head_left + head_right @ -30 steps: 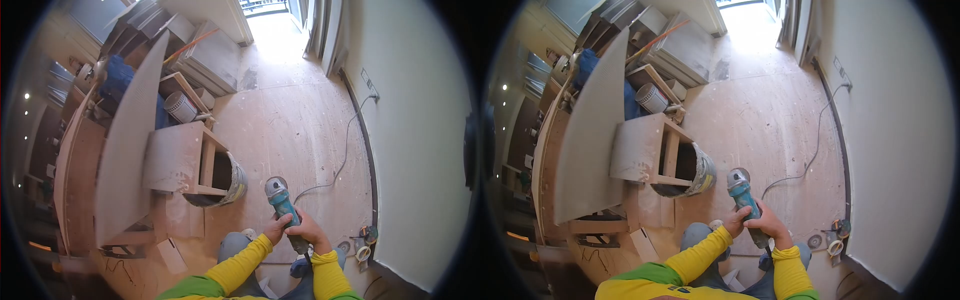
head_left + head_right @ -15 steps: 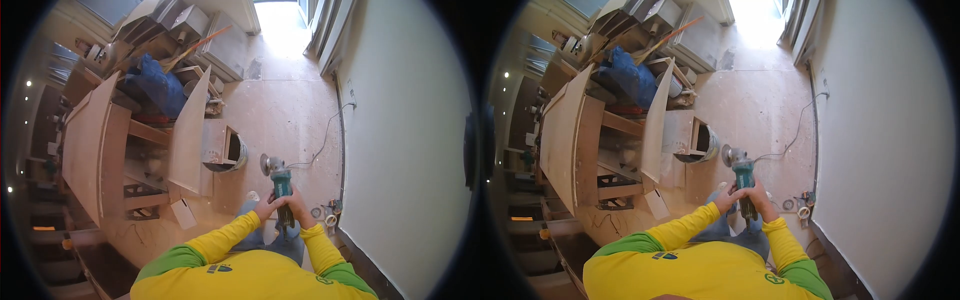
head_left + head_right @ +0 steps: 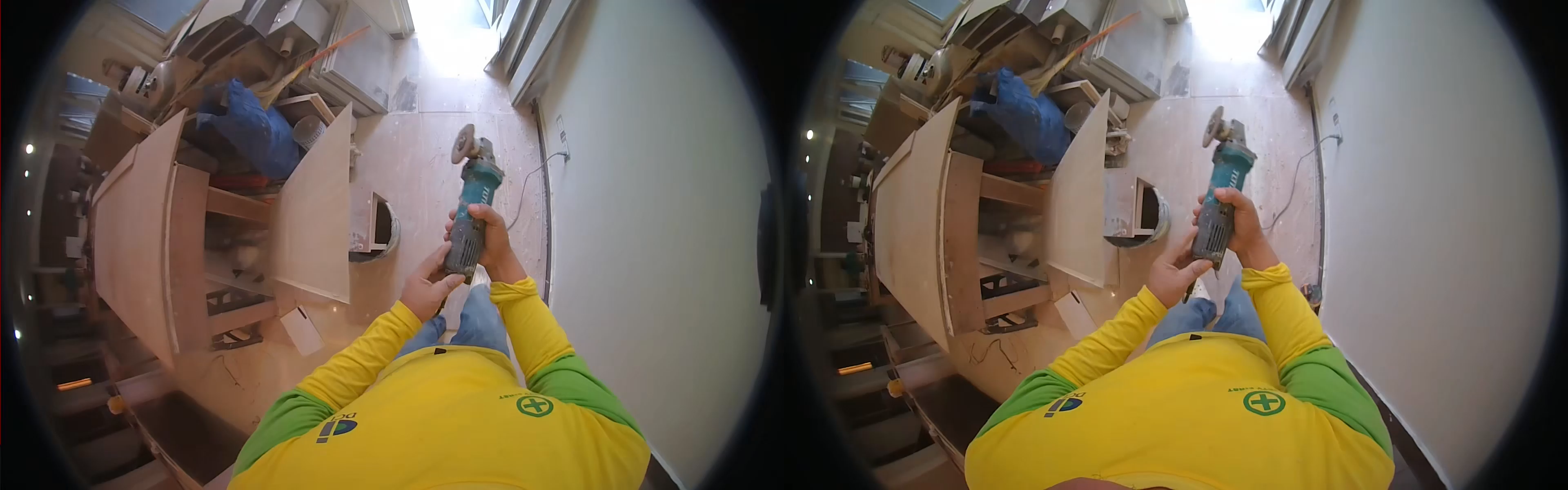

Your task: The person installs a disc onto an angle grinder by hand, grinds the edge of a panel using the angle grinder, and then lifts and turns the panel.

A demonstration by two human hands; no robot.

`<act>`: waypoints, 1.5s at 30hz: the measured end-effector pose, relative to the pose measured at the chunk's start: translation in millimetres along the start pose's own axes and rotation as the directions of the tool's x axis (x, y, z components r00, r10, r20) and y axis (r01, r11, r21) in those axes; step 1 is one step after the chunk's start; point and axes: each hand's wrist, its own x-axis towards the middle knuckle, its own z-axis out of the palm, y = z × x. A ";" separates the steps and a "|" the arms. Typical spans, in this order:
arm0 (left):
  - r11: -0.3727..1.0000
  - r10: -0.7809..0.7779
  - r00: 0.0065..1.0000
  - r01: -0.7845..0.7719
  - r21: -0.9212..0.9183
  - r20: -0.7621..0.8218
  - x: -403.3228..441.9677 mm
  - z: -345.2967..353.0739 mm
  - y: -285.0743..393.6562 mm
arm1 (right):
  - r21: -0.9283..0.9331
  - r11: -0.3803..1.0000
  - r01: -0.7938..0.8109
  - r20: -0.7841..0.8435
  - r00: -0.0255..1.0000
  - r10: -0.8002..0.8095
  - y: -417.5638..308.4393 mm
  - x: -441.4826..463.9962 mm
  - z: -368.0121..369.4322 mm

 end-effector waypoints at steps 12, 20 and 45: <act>0.867 -0.485 0.765 0.356 -0.349 -0.424 105.3 29.2 14.7 | 0.120 0.960 -0.252 -0.069 0.963 0.261 -51.9 114.1 -35.2; 0.734 -0.628 0.674 0.346 -0.584 -0.389 118.4 -0.3 -6.8 | -0.033 0.982 -0.183 -0.129 0.976 0.178 -37.6 160.0 -38.7; 0.528 -0.699 0.256 0.815 -0.239 -0.668 -193.5 11.0 -128.6 | -0.444 0.875 0.192 0.023 0.979 -0.203 57.9 289.0 -5.7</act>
